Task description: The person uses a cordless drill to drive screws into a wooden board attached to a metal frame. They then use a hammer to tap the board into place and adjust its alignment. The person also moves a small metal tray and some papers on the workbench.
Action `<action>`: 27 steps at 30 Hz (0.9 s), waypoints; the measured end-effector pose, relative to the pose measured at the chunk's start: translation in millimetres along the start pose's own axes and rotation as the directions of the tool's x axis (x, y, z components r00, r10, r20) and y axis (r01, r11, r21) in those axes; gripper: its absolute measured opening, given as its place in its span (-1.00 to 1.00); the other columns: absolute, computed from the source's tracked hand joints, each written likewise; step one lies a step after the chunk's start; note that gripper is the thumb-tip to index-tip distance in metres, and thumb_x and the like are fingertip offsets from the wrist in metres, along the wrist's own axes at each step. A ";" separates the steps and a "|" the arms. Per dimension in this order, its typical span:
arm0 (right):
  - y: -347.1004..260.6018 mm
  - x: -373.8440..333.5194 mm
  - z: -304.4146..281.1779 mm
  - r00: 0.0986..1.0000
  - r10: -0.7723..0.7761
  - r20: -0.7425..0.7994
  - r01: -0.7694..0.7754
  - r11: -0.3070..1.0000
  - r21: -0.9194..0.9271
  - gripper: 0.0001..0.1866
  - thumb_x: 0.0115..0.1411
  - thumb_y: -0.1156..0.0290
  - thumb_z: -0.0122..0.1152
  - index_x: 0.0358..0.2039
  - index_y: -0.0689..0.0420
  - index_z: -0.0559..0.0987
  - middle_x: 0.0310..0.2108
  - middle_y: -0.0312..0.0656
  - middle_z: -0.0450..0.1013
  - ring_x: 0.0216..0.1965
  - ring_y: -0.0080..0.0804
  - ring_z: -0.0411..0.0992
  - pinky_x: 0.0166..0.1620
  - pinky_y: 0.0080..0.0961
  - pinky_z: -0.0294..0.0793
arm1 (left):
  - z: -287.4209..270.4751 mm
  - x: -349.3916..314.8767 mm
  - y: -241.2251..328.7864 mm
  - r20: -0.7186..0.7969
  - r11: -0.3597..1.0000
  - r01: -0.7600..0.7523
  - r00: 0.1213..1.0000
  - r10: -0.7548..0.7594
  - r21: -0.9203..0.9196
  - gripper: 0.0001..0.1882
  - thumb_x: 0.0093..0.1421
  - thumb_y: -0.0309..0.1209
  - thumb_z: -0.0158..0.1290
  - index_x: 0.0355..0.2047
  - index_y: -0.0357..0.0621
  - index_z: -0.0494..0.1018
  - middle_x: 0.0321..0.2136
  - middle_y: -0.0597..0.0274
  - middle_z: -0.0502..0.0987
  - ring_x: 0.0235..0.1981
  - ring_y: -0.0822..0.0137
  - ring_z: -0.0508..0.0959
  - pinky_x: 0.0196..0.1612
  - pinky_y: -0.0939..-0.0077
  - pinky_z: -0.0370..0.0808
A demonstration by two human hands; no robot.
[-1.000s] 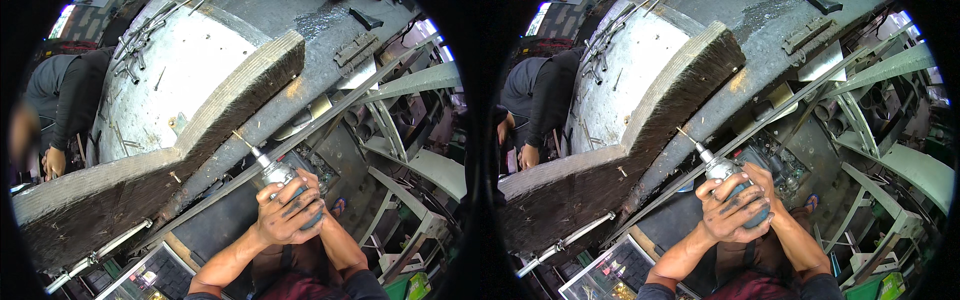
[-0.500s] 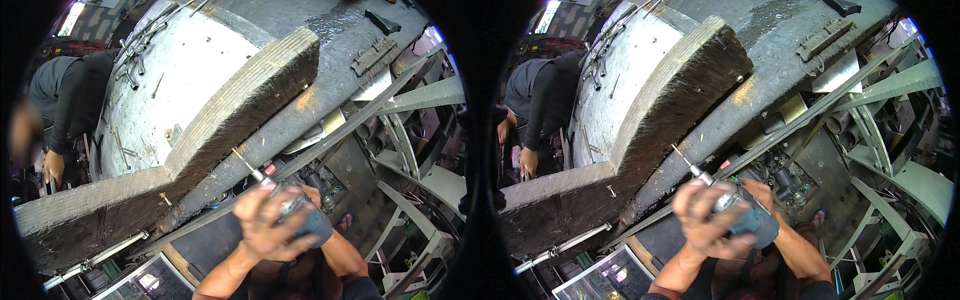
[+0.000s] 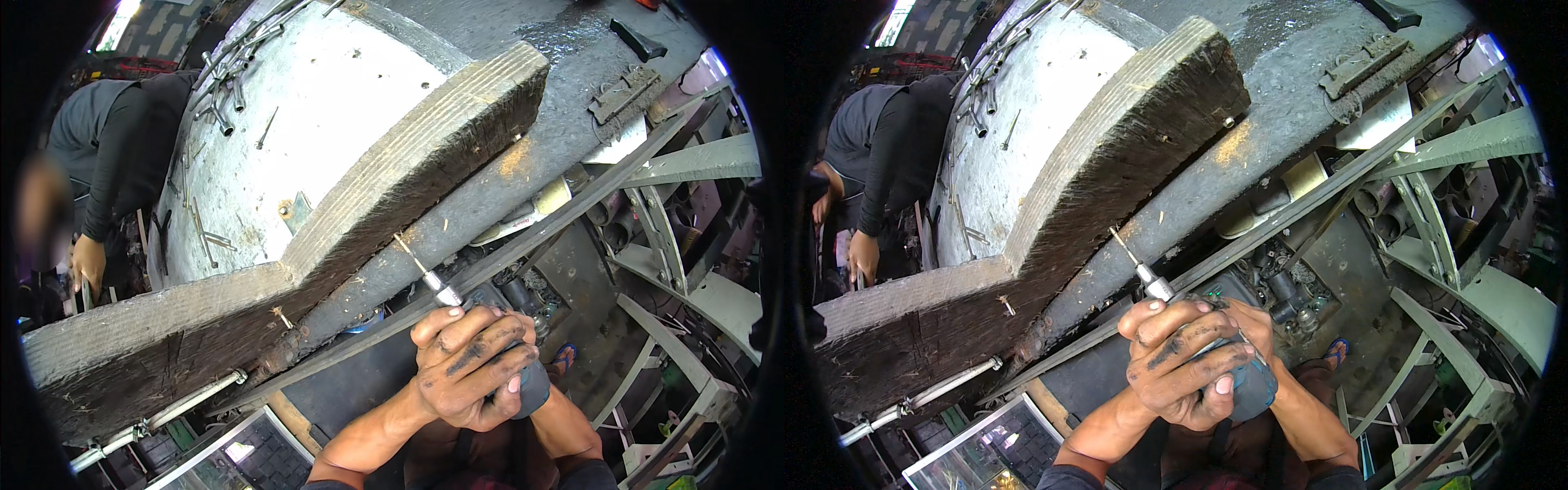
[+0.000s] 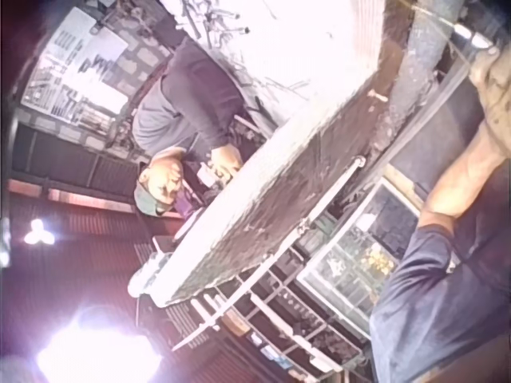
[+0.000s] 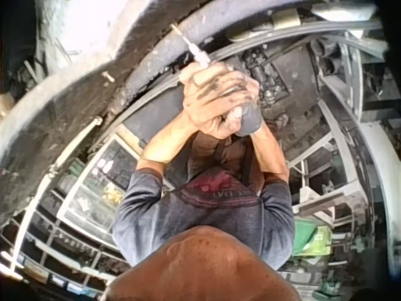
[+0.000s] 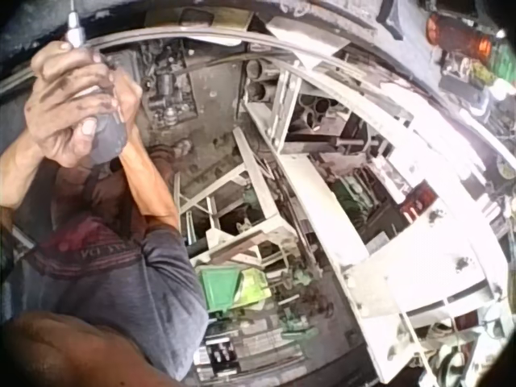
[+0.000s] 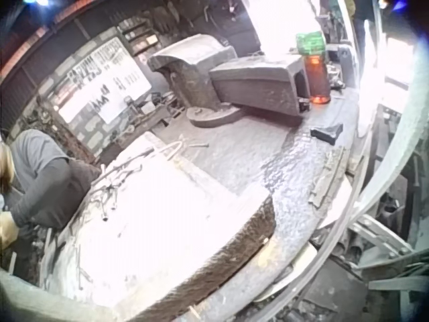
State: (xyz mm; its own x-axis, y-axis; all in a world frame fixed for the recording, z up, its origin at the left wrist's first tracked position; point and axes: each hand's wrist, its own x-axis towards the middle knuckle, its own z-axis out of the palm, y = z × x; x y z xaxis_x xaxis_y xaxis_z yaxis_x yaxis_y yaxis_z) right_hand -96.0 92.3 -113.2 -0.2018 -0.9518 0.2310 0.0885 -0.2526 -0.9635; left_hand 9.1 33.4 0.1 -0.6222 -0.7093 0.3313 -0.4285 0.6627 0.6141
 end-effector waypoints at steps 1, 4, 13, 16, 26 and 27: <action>-0.4 -0.2 -0.2 1.000 0.000 0.000 0.000 1.000 -0.002 -0.69 0.01 0.32 0.39 -0.29 0.24 0.60 -0.41 -0.12 0.52 -0.42 -0.14 0.56 -0.37 -0.36 0.52 | -0.4 -0.1 -0.3 -0.002 1.000 0.003 1.000 -0.003 -0.002 -0.76 0.06 -0.25 0.09 -0.37 0.04 0.73 -0.27 0.26 0.67 -0.09 0.22 0.54 0.10 0.20 0.22; -1.1 1.0 -0.2 1.000 -0.004 -0.002 0.004 1.000 -0.007 -0.69 0.01 0.32 0.39 -0.30 0.24 0.59 -0.42 -0.12 0.52 -0.43 -0.14 0.55 -0.38 -0.36 0.51 | -2.0 -0.5 0.5 0.007 1.000 0.003 1.000 -0.003 -0.001 -0.76 0.07 -0.25 0.09 -0.37 0.06 0.73 -0.27 0.27 0.68 -0.09 0.24 0.54 0.09 0.20 0.22; -3.0 6.0 -1.6 0.999 -0.046 -0.012 0.045 0.999 -0.025 -0.70 0.02 0.30 0.38 -0.32 0.25 0.57 -0.44 -0.12 0.49 -0.45 -0.14 0.55 -0.40 -0.36 0.50 | -2.7 -0.2 1.1 -0.021 1.000 0.019 1.000 -0.019 -0.010 -0.76 0.08 -0.23 0.08 -0.38 0.08 0.73 -0.29 0.27 0.68 -0.08 0.23 0.54 0.11 0.21 0.21; 0.5 8.6 -0.4 0.997 -0.068 -0.024 0.067 0.997 -0.025 -0.70 0.02 0.30 0.38 -0.33 0.25 0.57 -0.44 -0.12 0.49 -0.45 -0.14 0.54 -0.40 -0.37 0.49 | -2.1 -0.3 -0.6 -0.016 1.000 0.018 1.000 -0.019 -0.024 -0.75 0.09 -0.21 0.07 -0.38 0.08 0.73 -0.29 0.28 0.68 -0.08 0.23 0.54 0.12 0.21 0.21; -9.6 3.7 -4.3 1.000 0.032 -0.001 -0.032 0.998 -0.052 -0.74 0.02 0.30 0.37 -0.41 0.22 0.54 -0.49 -0.15 0.45 -0.50 -0.17 0.51 -0.45 -0.37 0.46 | -1.1 0.9 0.6 -0.020 1.000 0.028 0.999 -0.028 -0.014 -0.73 0.08 -0.21 0.06 -0.37 0.09 0.74 -0.30 0.32 0.67 -0.10 0.24 0.54 0.14 0.22 0.19; -10.2 3.2 -4.6 0.999 0.052 -0.002 -0.052 0.998 -0.041 -0.74 0.02 0.30 0.37 -0.42 0.22 0.54 -0.49 -0.15 0.45 -0.50 -0.18 0.51 -0.45 -0.37 0.46 | -1.3 1.2 0.6 -0.020 1.000 0.021 1.000 -0.022 -0.011 -0.73 0.09 -0.21 0.06 -0.38 0.09 0.74 -0.30 0.31 0.67 -0.10 0.24 0.54 0.14 0.22 0.19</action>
State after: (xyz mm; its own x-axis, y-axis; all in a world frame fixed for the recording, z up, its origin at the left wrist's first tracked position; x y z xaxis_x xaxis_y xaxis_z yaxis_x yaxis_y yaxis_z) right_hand -102.0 92.6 -103.3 -0.1990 -0.9633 0.1803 0.0589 -0.1954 -0.9789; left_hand 9.0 32.7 1.8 -0.5998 -0.7281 0.3319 -0.4345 0.6447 0.6290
